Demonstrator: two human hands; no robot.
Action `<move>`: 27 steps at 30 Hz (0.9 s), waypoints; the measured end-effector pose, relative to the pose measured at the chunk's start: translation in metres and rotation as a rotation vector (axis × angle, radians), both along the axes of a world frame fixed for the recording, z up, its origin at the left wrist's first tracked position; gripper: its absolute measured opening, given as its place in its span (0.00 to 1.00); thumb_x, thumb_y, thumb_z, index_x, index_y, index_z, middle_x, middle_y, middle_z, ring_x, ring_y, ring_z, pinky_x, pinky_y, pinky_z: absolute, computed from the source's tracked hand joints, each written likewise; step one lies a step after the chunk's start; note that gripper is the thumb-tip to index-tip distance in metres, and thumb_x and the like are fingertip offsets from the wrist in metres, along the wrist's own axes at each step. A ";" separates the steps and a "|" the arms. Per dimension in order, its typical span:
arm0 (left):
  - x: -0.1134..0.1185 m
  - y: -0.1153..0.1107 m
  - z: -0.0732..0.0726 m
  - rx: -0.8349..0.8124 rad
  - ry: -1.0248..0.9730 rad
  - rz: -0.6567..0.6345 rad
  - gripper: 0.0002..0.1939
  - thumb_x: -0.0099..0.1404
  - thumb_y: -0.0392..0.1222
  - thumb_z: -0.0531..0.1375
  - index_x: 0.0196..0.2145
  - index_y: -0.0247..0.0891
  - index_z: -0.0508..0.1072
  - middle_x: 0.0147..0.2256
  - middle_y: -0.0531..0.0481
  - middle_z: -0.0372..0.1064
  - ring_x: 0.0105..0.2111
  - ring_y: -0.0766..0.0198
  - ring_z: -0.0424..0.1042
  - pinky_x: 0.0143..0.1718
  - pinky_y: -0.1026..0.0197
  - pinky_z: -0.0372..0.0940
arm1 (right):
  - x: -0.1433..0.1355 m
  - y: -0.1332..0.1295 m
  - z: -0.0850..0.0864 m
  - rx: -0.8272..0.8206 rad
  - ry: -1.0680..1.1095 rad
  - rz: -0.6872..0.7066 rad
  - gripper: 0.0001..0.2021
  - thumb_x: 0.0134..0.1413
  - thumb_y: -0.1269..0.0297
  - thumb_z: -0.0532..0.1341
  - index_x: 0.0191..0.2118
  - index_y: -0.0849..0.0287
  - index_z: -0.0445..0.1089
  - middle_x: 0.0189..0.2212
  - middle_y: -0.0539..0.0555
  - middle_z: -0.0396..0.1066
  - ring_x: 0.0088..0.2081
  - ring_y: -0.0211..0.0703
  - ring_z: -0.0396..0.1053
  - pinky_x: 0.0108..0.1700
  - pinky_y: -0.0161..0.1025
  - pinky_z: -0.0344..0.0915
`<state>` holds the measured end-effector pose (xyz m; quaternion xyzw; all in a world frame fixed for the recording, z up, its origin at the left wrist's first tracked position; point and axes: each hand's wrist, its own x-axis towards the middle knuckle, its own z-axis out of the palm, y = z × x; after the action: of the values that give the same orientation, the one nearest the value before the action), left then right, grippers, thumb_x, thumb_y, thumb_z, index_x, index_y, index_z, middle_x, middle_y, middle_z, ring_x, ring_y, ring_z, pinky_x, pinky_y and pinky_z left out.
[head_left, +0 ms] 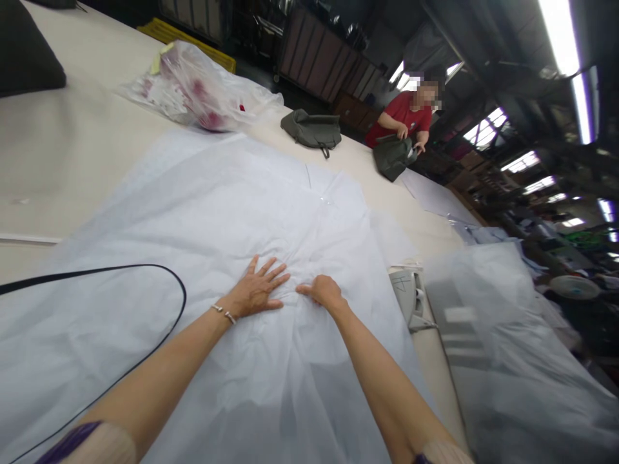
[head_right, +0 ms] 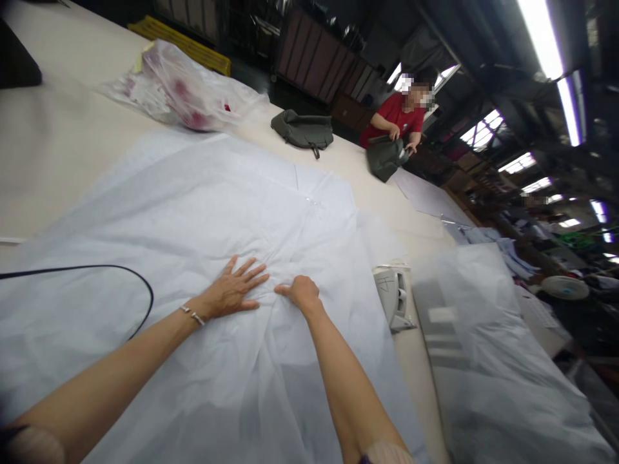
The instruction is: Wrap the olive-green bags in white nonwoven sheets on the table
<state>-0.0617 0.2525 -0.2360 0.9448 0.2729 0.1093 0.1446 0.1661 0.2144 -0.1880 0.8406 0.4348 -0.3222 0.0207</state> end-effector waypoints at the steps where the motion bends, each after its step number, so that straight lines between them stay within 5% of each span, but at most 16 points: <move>1: 0.001 0.001 0.000 0.010 0.012 -0.003 0.36 0.64 0.63 0.55 0.66 0.51 0.52 0.67 0.49 0.47 0.68 0.46 0.38 0.64 0.31 0.26 | 0.000 -0.004 -0.001 0.036 0.018 -0.014 0.20 0.39 0.48 0.72 0.23 0.61 0.69 0.17 0.57 0.70 0.29 0.52 0.74 0.34 0.41 0.68; 4: 0.005 0.002 0.005 -0.031 0.101 0.006 0.36 0.65 0.61 0.55 0.66 0.51 0.51 0.68 0.47 0.46 0.68 0.46 0.37 0.63 0.30 0.26 | 0.001 -0.019 0.005 0.126 0.152 -0.058 0.21 0.48 0.47 0.67 0.33 0.63 0.71 0.25 0.57 0.75 0.30 0.47 0.74 0.32 0.38 0.68; 8: 0.013 -0.008 0.031 -0.070 0.196 0.066 0.37 0.63 0.60 0.58 0.65 0.49 0.53 0.68 0.43 0.45 0.67 0.44 0.40 0.63 0.28 0.34 | 0.015 -0.062 0.037 0.289 0.324 -0.092 0.19 0.58 0.50 0.59 0.46 0.60 0.70 0.41 0.56 0.75 0.39 0.41 0.74 0.36 0.34 0.69; 14: -0.012 -0.077 0.079 -0.010 0.190 0.292 0.32 0.70 0.52 0.52 0.66 0.40 0.51 0.69 0.39 0.40 0.68 0.44 0.37 0.61 0.25 0.39 | 0.052 -0.205 0.089 0.346 0.409 -0.091 0.16 0.49 0.55 0.64 0.42 0.61 0.73 0.37 0.54 0.76 0.39 0.45 0.73 0.43 0.40 0.68; 18: -0.055 -0.127 0.099 -0.048 0.237 0.503 0.29 0.70 0.51 0.51 0.65 0.39 0.55 0.67 0.39 0.45 0.67 0.43 0.40 0.58 0.23 0.45 | 0.056 -0.304 0.111 0.344 0.333 -0.098 0.18 0.49 0.51 0.64 0.41 0.59 0.74 0.39 0.55 0.77 0.42 0.48 0.73 0.48 0.43 0.66; 21: -0.096 -0.158 0.108 -0.034 0.278 0.582 0.28 0.70 0.52 0.50 0.63 0.37 0.57 0.67 0.39 0.47 0.67 0.41 0.41 0.57 0.22 0.47 | 0.047 -0.353 0.121 0.363 0.348 -0.136 0.20 0.50 0.49 0.63 0.43 0.58 0.74 0.41 0.56 0.77 0.44 0.49 0.73 0.49 0.44 0.67; 24: -0.132 -0.196 0.109 -0.059 0.274 0.497 0.27 0.68 0.51 0.53 0.60 0.35 0.62 0.64 0.36 0.53 0.65 0.42 0.49 0.58 0.29 0.53 | 0.030 -0.382 0.122 0.280 0.393 -0.098 0.20 0.49 0.50 0.62 0.43 0.59 0.74 0.43 0.57 0.76 0.45 0.51 0.73 0.50 0.45 0.67; 27: -0.146 -0.252 0.105 -0.151 0.212 0.262 0.30 0.63 0.51 0.59 0.61 0.41 0.63 0.64 0.39 0.56 0.63 0.48 0.55 0.62 0.40 0.54 | 0.013 -0.398 0.111 0.229 0.334 -0.026 0.29 0.45 0.54 0.66 0.54 0.59 0.69 0.54 0.59 0.70 0.54 0.53 0.68 0.55 0.46 0.64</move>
<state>-0.2077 0.0001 -0.1310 0.8939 0.4147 0.0064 0.1702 0.1788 -0.1840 -0.0771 0.7780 0.4549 -0.4060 -0.1515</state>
